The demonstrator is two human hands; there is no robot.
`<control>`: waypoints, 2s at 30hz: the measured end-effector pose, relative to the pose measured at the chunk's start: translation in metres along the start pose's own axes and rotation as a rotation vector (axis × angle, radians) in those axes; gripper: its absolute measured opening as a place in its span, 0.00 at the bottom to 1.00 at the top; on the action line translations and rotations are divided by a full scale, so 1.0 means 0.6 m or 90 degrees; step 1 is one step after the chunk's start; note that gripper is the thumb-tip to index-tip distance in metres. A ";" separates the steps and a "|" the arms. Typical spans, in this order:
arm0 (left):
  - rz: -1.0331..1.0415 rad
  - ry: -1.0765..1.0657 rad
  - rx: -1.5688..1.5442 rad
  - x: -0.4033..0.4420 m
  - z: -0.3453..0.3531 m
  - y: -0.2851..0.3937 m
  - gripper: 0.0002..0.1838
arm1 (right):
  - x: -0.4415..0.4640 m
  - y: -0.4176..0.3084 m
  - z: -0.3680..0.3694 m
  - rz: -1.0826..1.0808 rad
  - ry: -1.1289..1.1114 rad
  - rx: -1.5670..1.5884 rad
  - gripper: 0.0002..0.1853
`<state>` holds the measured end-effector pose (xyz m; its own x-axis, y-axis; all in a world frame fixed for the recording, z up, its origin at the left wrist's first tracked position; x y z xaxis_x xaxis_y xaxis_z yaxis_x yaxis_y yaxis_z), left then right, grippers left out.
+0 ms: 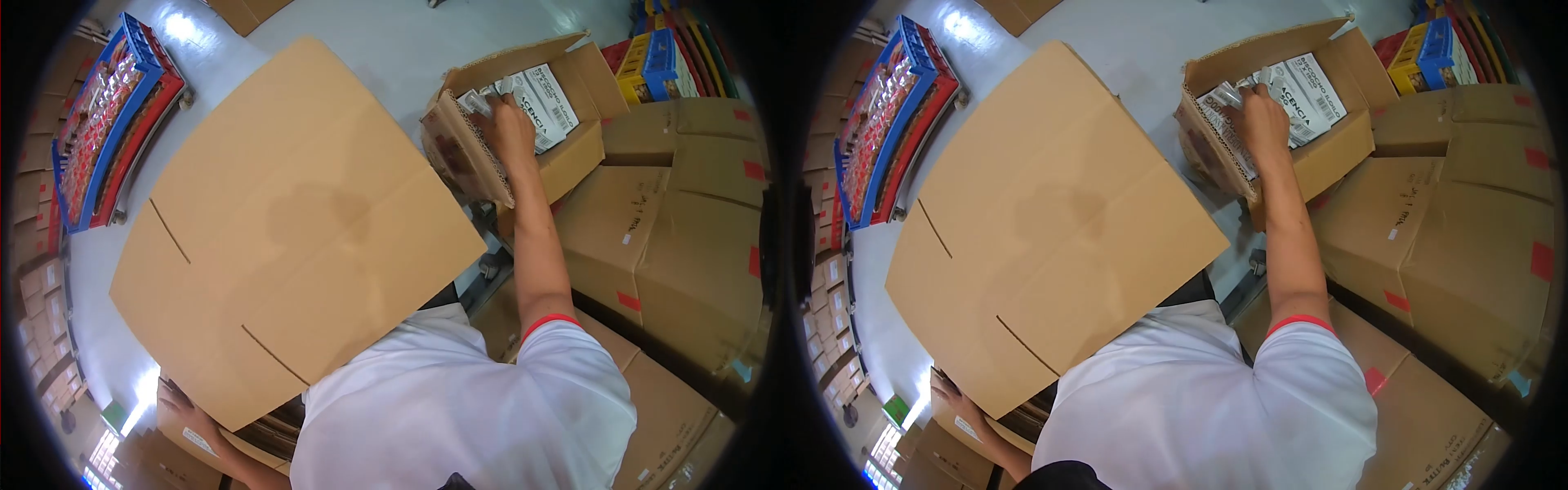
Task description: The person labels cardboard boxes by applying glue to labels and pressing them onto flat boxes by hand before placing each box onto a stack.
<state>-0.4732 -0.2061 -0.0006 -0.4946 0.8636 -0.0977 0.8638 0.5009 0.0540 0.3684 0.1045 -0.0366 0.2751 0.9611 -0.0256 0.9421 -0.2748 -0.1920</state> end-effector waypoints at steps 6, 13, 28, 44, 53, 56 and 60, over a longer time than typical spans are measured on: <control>-0.091 0.041 -0.010 -0.034 0.013 -0.007 0.42 | -0.004 -0.002 0.010 -0.013 0.013 0.006 0.21; -0.037 0.127 -0.023 0.017 0.021 -0.096 0.40 | -0.012 -0.009 0.002 -0.016 0.093 0.001 0.14; 0.512 0.114 -0.306 0.039 -0.183 0.628 0.41 | -0.176 -0.333 -0.224 -0.432 0.187 0.286 0.13; 0.809 -0.088 -0.293 0.023 -0.077 0.729 0.22 | -0.095 -0.310 -0.111 -0.379 -0.326 0.994 0.35; 0.833 -0.101 -0.234 0.020 -0.092 0.720 0.20 | -0.122 -0.459 -0.027 -0.229 -0.274 0.997 0.19; 0.766 -0.068 -0.057 -0.036 -0.106 0.743 0.21 | -0.120 -0.449 -0.020 -0.230 -0.283 1.007 0.19; 0.780 -0.053 -0.036 -0.103 -0.067 0.793 0.32 | -0.116 -0.457 -0.029 -0.224 -0.319 1.058 0.19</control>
<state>-0.0357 -0.0188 0.0709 0.6497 0.7600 -0.0155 0.7471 -0.6346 0.1981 0.0940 0.1123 0.0349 -0.2579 0.9659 0.0245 -0.3208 -0.0616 -0.9451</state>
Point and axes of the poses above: each hand's wrist, its own x-axis towards the middle knuckle, its own z-axis out of the palm, y = z × x, the point moved 5 cm from there along x, towards the middle knuckle, and after that the axes turned 6 degrees about -y, right-handed, at the moved point
